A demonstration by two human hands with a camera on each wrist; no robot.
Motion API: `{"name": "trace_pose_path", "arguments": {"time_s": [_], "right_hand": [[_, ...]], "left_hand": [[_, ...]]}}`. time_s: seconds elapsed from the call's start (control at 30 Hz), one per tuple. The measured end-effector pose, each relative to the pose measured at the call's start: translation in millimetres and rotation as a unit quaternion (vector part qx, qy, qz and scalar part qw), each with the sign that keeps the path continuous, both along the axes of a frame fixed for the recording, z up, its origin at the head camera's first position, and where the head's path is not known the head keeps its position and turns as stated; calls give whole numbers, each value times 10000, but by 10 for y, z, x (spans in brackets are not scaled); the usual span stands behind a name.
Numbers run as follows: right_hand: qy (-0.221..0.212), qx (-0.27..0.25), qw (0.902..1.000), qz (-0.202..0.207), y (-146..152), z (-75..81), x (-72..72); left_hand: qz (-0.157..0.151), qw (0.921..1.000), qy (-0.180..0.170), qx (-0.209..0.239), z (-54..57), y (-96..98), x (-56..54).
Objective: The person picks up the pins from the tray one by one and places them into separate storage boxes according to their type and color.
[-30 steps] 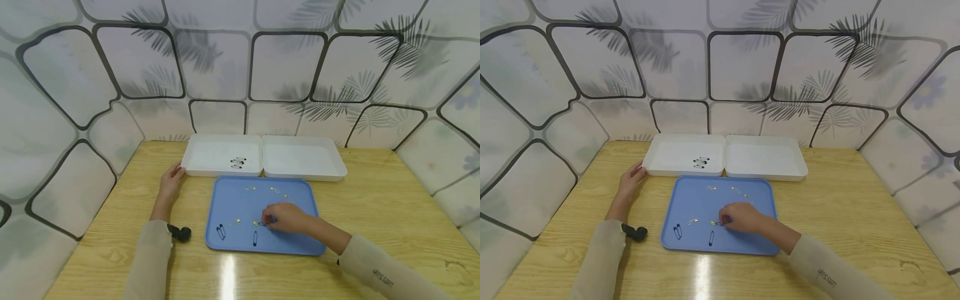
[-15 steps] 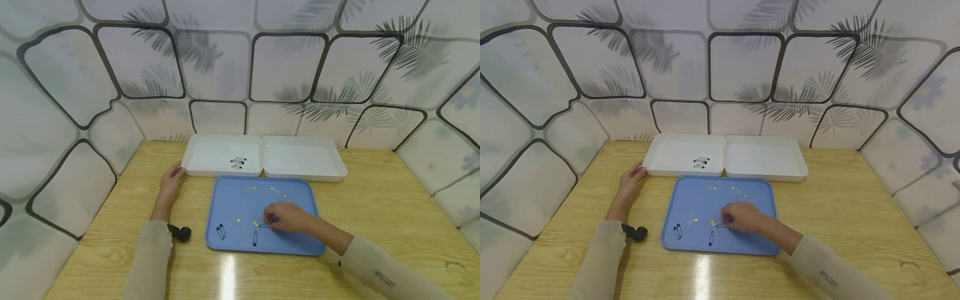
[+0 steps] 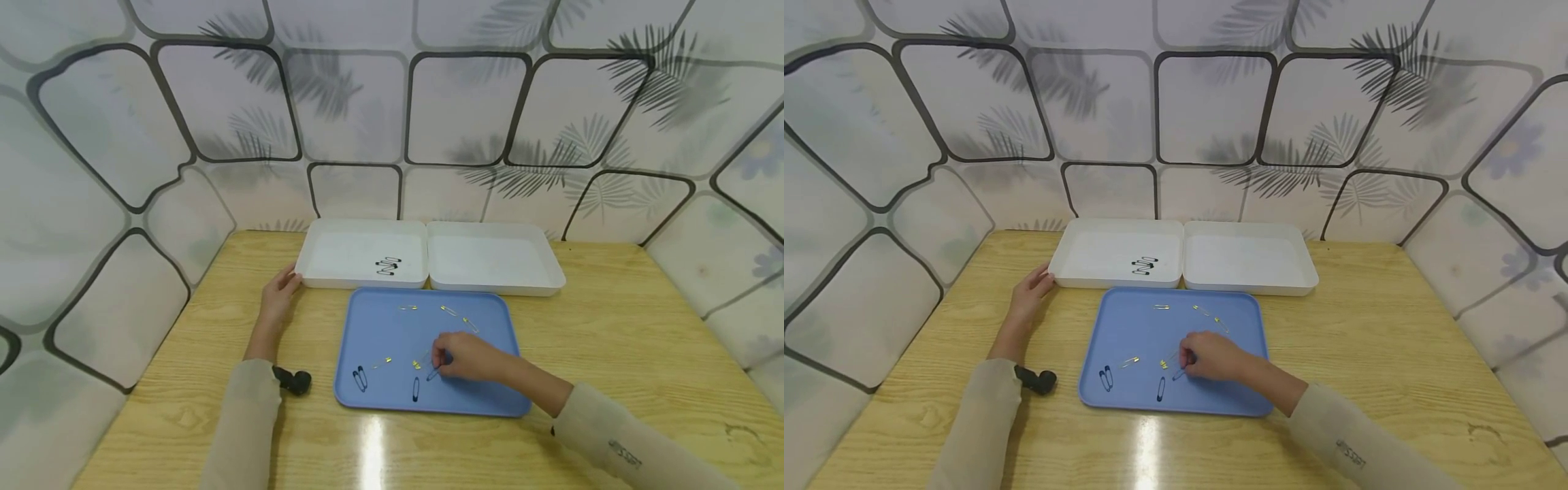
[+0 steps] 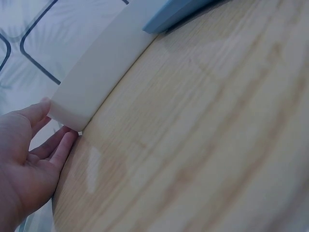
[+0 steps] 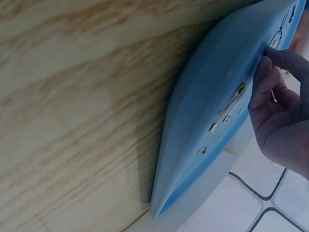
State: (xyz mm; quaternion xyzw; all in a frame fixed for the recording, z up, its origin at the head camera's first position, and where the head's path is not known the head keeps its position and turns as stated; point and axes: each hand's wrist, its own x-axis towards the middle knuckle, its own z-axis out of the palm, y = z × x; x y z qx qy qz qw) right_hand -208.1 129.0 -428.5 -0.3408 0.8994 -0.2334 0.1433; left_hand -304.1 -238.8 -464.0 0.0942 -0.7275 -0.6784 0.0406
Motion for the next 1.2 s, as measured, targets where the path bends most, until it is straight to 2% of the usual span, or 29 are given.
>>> {"name": "trace_pose_path", "arguments": {"time_s": [0.3,0.43,0.67,0.93,1.2], "right_hand": [[-146,-141,9997,159,19,-4,-11],[-80,-256,9995,175,36,-26,-10],[8,-559,9984,32,34,-57,-9],[57,-527,9986,-32,43,-19,-6],[-210,-666,9976,31,55,-14,-8]], "left_hand": [[-23,10000,4,33,18,0,6],[-2,10000,20,48,17,4,11],[6,10000,-18,50,5,-1,17],[-38,10000,5,40,4,-2,5],[-52,10000,20,-53,12,3,12]]}}
